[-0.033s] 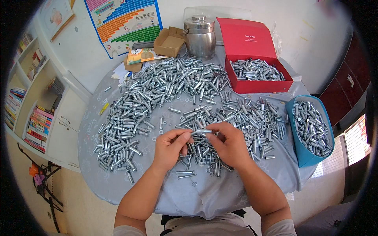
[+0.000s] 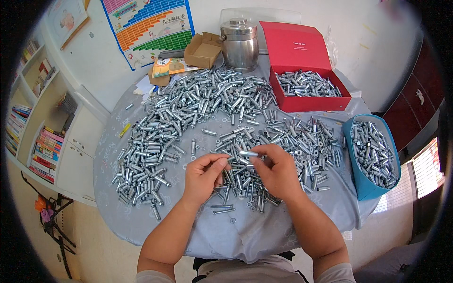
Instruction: The person sits at a table covered with a large pile of metal bolts and washers. They repeatedly pick up a bolt and a washer, thread the washer onto the bolt, and place the assembled unit into a red box. The process is continuous and repetitive throughout the clip.
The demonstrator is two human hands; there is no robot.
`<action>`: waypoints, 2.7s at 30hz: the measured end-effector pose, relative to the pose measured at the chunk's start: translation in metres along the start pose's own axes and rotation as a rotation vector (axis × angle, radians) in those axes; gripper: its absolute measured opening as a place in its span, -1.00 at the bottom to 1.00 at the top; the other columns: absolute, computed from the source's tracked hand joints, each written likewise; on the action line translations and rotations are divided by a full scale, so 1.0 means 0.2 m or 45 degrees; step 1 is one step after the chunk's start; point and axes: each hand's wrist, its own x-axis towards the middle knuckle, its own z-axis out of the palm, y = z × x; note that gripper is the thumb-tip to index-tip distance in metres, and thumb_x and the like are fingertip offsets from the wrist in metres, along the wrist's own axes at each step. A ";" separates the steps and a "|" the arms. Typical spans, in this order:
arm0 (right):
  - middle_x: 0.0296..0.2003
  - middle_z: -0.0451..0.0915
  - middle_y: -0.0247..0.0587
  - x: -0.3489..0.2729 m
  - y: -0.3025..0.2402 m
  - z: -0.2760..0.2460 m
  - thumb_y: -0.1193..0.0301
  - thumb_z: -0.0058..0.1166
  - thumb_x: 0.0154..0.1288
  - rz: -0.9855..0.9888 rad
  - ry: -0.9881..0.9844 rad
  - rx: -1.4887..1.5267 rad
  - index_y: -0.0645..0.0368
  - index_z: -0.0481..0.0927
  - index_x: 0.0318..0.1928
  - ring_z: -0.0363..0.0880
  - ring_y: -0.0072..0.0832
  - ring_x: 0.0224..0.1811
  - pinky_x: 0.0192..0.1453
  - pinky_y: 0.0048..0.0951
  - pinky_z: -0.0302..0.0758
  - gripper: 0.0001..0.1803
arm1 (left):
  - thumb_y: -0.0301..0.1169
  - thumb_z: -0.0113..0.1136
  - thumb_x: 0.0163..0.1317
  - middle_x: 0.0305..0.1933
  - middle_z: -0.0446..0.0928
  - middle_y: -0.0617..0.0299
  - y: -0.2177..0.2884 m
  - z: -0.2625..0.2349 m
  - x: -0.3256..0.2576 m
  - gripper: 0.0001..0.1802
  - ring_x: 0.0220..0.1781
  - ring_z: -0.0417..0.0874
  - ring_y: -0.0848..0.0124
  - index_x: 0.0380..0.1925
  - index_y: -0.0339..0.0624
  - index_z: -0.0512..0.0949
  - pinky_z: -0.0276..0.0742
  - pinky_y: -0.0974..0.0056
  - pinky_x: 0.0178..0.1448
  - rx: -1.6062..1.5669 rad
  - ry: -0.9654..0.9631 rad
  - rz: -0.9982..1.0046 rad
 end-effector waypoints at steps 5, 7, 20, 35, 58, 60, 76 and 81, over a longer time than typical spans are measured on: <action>-0.16 0.58 -0.13 0.03 0.03 -0.01 0.55 0.24 0.25 -0.028 0.249 0.039 0.22 0.61 -0.03 0.59 -0.48 -0.41 -0.42 -0.52 0.50 -0.73 | -0.44 0.18 0.40 -0.27 0.70 0.21 0.00 0.02 -0.01 -0.79 -0.56 0.48 0.65 -0.08 -0.30 0.67 0.37 0.54 -0.48 0.209 -0.043 0.308; -0.13 0.57 -0.12 0.03 0.03 -0.01 0.57 0.23 0.25 -0.068 0.267 0.035 0.23 0.60 -0.03 0.58 -0.48 -0.41 -0.43 -0.54 0.50 -0.74 | -0.41 0.17 0.41 -0.19 0.70 0.23 0.05 0.00 -0.02 -0.78 -0.54 0.47 0.66 -0.08 -0.30 0.68 0.37 0.53 -0.45 0.149 0.110 0.248; -0.12 0.56 -0.10 0.00 0.03 0.03 0.52 0.21 0.28 -0.122 0.108 0.061 0.23 0.62 -0.06 0.55 -0.45 -0.45 -0.41 -0.50 0.52 -0.78 | -0.41 0.33 0.14 -0.24 0.65 0.12 -0.05 -0.33 0.13 -0.79 -0.27 0.61 0.27 -0.21 -0.20 0.68 0.54 0.22 -0.12 1.417 0.564 0.469; -0.31 0.63 -0.11 -0.01 -0.01 0.05 0.46 0.21 0.33 -0.028 0.083 0.084 0.25 0.68 -0.15 0.58 -0.40 -0.47 -0.40 -0.45 0.48 -0.85 | -0.51 0.36 0.24 -0.28 0.67 0.33 -0.03 -0.13 0.07 -0.79 -0.31 0.59 0.62 -0.11 -0.25 0.68 0.49 0.48 -0.23 0.467 0.106 0.242; -0.30 0.66 -0.14 -0.01 -0.04 0.01 0.41 0.25 0.33 -0.090 -0.131 0.204 0.27 0.65 -0.05 0.60 -0.51 -0.40 -0.32 -0.45 0.53 -0.75 | -0.50 0.29 0.31 -0.32 0.72 0.19 0.00 -0.02 0.00 -0.81 -0.48 0.55 0.65 -0.10 -0.31 0.66 0.41 0.53 -0.42 0.081 -0.105 0.146; -0.31 0.65 -0.15 -0.02 -0.01 0.02 0.42 0.25 0.32 0.038 -0.158 0.173 0.26 0.65 -0.04 0.60 -0.50 -0.40 -0.32 -0.45 0.53 -0.74 | -0.50 0.29 0.31 -0.32 0.72 0.20 0.00 -0.02 0.00 -0.81 -0.48 0.55 0.65 -0.10 -0.31 0.66 0.41 0.53 -0.42 0.079 -0.110 0.152; -0.28 0.63 -0.18 -0.01 -0.01 0.02 0.40 0.27 0.32 -0.009 -0.185 0.311 0.26 0.64 0.00 0.52 -0.55 -0.45 -0.34 -0.49 0.48 -0.71 | -0.48 0.26 0.34 -0.31 0.72 0.17 -0.02 -0.03 -0.01 -0.82 -0.47 0.57 0.61 -0.10 -0.31 0.65 0.42 0.52 -0.41 0.006 -0.112 0.152; -0.23 0.61 -0.20 -0.01 0.02 0.01 0.45 0.27 0.31 -0.014 -0.223 0.201 0.28 0.64 0.00 0.48 -0.56 -0.47 -0.35 -0.51 0.46 -0.72 | -0.48 0.25 0.34 -0.32 0.71 0.18 -0.01 -0.02 0.00 -0.83 -0.48 0.56 0.62 -0.11 -0.29 0.65 0.41 0.52 -0.42 -0.005 -0.111 0.149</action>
